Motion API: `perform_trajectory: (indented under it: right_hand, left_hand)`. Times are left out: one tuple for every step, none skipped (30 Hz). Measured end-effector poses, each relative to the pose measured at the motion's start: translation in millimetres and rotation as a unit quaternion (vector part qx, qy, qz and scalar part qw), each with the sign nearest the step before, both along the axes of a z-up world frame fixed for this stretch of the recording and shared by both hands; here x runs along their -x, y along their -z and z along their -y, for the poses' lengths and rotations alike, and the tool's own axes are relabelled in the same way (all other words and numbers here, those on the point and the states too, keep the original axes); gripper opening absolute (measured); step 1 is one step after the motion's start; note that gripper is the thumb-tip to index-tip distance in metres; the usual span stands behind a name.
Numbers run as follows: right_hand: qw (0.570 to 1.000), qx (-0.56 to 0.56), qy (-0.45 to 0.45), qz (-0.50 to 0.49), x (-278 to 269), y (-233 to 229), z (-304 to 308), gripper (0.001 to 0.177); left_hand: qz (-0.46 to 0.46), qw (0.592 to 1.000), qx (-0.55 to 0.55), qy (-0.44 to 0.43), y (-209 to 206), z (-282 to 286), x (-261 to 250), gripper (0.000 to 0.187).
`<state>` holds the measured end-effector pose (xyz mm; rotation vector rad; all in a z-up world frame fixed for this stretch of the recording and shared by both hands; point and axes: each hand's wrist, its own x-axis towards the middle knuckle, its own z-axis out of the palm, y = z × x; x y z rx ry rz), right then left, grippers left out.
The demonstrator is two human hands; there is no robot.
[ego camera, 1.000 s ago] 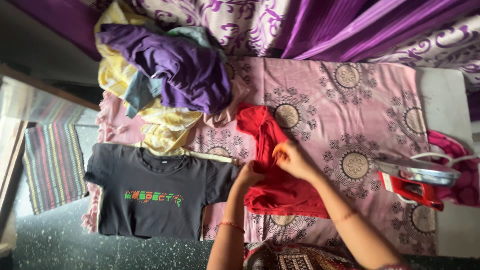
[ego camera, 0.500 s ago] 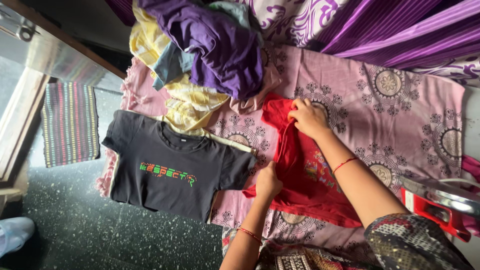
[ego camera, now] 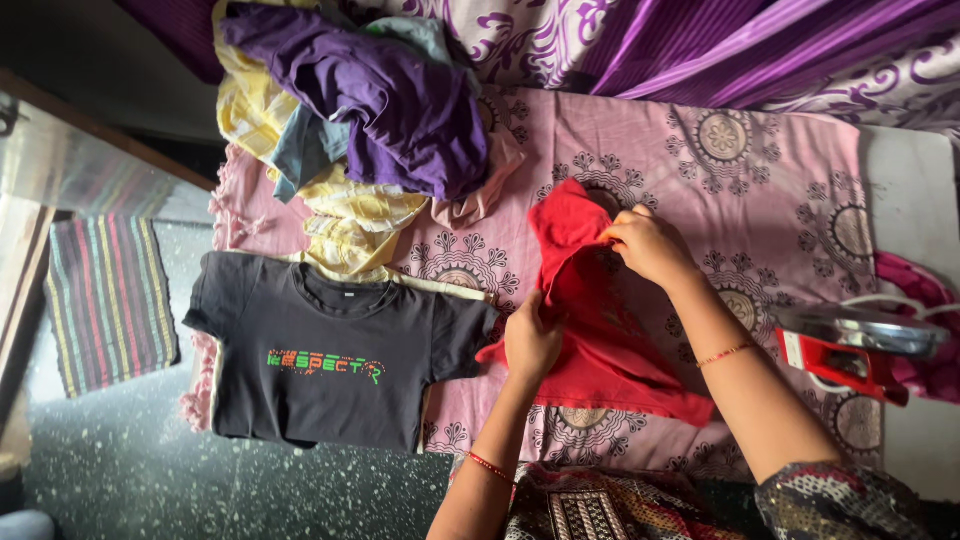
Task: The person irons several t-shirts on a bed. They smooth each shirt, use a red iron to press the fabric, and then fold the shirts into a neat stack.
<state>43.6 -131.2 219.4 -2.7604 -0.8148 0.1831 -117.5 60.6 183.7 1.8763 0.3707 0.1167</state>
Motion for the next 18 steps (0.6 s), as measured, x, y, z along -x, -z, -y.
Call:
perform_trajectory:
  right_hand:
    - [1.0,-0.008,0.009,-0.002,6,-5,3,0.02]
    - [1.0,-0.027,0.004,0.011,10,-10,4,0.02]
    - [0.999,-0.046,0.0,0.023,15,-15,5,0.021]
    - [0.997,-0.064,-0.005,0.036,19,-20,5,0.021]
    - [0.997,-0.063,0.003,0.049,25,-27,6,0.022]
    - [0.996,-0.061,0.012,0.061,31,-35,9,0.022]
    - [0.995,-0.059,0.019,0.073,37,-44,11,0.023]
    - [0.995,-0.064,0.026,0.067,42,-54,13,0.023]
    - [0.995,-0.07,0.032,0.061,48,-63,14,0.024]
    - [0.995,-0.077,0.038,0.055,55,-72,15,0.025]
    - [0.993,-0.096,0.042,0.051,62,-81,17,0.025]
    - [0.991,-0.115,0.045,0.047,69,-89,19,0.025]
    - [0.989,-0.133,0.047,0.044,76,-95,21,0.024]
    - [0.986,-0.154,0.056,0.038,82,-101,23,0.021]
    - [0.982,-0.176,0.061,0.031,89,-105,24,0.018]
    - [0.978,-0.197,0.067,0.024,95,-107,25,0.015]
    - [0.973,-0.221,0.063,0.024,101,-108,25,0.013]
    - [0.968,-0.244,0.059,0.025,107,-109,25,0.012]
  left_hand:
    - [0.014,1.0,0.003,0.005,-9,-3,-1,0.032]
    - [0.028,1.0,0.007,0.01,-19,-6,-2,0.031]
    - [0.041,0.999,0.011,0.015,-30,-9,-2,0.029]
    - [0.048,0.999,0.014,0.019,-41,-13,-2,0.027]
    - [0.054,0.998,0.017,0.024,-52,-17,-1,0.024]
    - [0.061,0.998,0.02,0.029,-62,-21,0,0.022]
    - [0.083,0.996,0.012,0.029,-72,-25,1,0.021]
    - [0.106,0.994,0.004,0.028,-81,-29,2,0.02]
    - [0.128,0.991,-0.005,0.027,-89,-33,4,0.019]
    - [0.133,0.991,-0.01,0.03,-97,-37,8,0.019]
    - [0.139,0.99,-0.014,0.034,-104,-41,11,0.018]
    - [0.145,0.989,-0.018,0.037,-109,-45,14,0.018]
    - [0.141,0.988,-0.041,0.036,-114,-48,18,0.019]
    - [0.138,0.988,-0.064,0.034,-117,-53,23,0.02]
    - [0.133,0.987,-0.087,0.03,-120,-58,28,0.021]
    - [0.147,0.983,-0.107,0.028,-122,-63,32,0.021]
    - [0.16,0.978,-0.128,0.024,-124,-68,37,0.021]
    - [0.174,0.973,-0.149,0.02,-126,-73,41,0.021]
